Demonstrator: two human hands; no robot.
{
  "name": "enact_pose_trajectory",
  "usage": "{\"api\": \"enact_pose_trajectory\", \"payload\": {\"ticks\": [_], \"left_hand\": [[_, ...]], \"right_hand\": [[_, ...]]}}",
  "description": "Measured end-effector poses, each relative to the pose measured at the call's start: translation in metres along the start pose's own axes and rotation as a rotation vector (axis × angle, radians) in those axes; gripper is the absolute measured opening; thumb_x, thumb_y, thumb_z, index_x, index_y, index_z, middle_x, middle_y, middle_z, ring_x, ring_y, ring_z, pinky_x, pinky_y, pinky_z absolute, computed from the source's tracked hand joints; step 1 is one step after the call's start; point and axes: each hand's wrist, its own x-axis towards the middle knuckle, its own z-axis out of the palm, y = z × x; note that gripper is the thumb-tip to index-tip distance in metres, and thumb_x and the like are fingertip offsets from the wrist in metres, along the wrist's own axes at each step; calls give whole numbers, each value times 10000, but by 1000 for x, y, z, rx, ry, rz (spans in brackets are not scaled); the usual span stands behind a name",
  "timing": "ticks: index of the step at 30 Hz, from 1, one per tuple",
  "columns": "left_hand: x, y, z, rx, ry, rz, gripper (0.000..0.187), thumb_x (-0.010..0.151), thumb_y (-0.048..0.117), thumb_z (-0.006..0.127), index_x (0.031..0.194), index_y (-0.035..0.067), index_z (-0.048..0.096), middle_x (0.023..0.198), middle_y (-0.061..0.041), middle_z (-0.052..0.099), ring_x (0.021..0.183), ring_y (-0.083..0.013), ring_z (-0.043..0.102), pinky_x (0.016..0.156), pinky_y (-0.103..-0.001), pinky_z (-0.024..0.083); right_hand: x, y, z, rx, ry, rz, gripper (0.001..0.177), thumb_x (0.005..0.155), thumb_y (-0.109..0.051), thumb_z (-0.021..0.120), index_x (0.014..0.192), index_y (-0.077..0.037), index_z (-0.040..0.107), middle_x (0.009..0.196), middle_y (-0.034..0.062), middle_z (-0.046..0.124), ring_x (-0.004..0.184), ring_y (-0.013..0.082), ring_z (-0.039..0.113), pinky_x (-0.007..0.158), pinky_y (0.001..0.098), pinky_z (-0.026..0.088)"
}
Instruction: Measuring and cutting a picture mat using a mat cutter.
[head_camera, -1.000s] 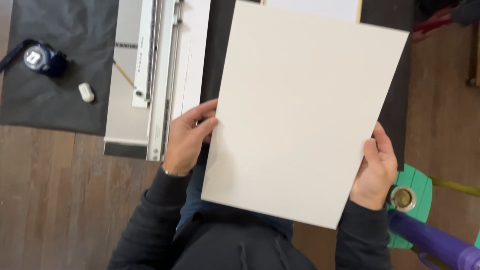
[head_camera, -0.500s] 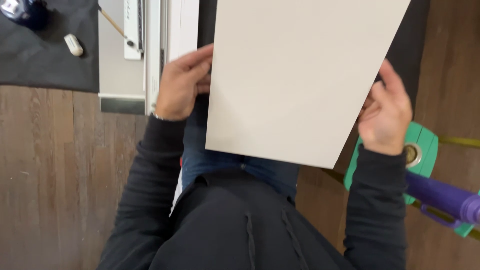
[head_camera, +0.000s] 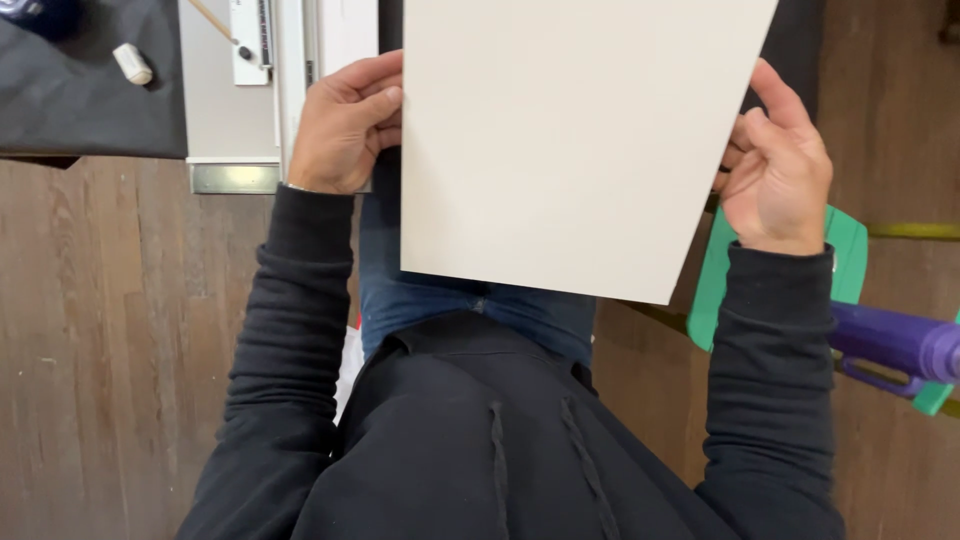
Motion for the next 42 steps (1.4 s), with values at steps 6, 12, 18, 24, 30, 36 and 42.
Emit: {"api": "enact_pose_trajectory", "payload": {"ticks": [6, 12, 18, 24, 30, 36, 42], "left_hand": [[3, -5, -4, -47, -47, 9, 358, 1073, -17, 545, 1429, -59, 556, 1279, -192, 716, 1085, -233, 760, 915, -357, 675], [-1, 4, 2, -25, -53, -3, 357, 1089, -21, 535, 1442, -67, 558, 1282, -202, 717, 1085, -236, 764, 926, -352, 672], [-3, 3, 5, -1, -31, 4, 353, 1078, -23, 534, 1427, -72, 556, 1258, -206, 723, 1058, -237, 767, 895, -353, 672], [-16, 12, 17, 62, 63, -67, 374, 1012, -10, 548, 1383, -55, 568, 1195, -175, 738, 986, -210, 764, 820, -327, 668], [-24, 12, 19, 64, 89, -112, 355, 1001, 0, 587, 1352, -49, 601, 1151, -166, 745, 932, -199, 755, 774, -312, 657], [-19, 10, 30, 79, 57, -94, 369, 972, 16, 601, 1335, -50, 617, 1104, -115, 750, 901, -152, 742, 750, -268, 637], [-6, 13, 56, 251, 59, -112, 385, 959, 53, 621, 1330, -51, 631, 993, -119, 755, 722, -134, 713, 631, -256, 627]], "right_hand": [[-13, -14, 24, -125, 15, -2, 492, 1149, -19, 474, 1638, -66, 445, 1304, 159, 703, 1102, 253, 731, 875, 421, 648], [-22, -21, 28, -127, -17, -8, 509, 1137, 8, 488, 1637, -64, 427, 1327, 180, 695, 1141, 258, 732, 899, 446, 658], [-24, -25, 33, -152, -40, 8, 526, 1116, -21, 500, 1630, -65, 399, 1349, 175, 696, 1167, 270, 732, 921, 469, 668], [-22, -24, 38, -178, -29, 25, 548, 1079, -49, 514, 1615, -19, 398, 1305, 157, 691, 1072, 233, 726, 882, 414, 641], [-24, -14, 23, -192, 78, 77, 522, 1059, -92, 557, 1550, 46, 450, 1279, 144, 694, 1100, 222, 705, 905, 416, 619], [-19, -4, 4, -232, 135, 110, 511, 1051, -122, 577, 1530, 38, 495, 1286, 129, 684, 1055, 220, 692, 844, 414, 598], [-6, -7, -11, -280, 168, 20, 478, 1065, -59, 538, 1517, 77, 460, 1417, 140, 622, 1255, 197, 628, 1088, 331, 519]]}}
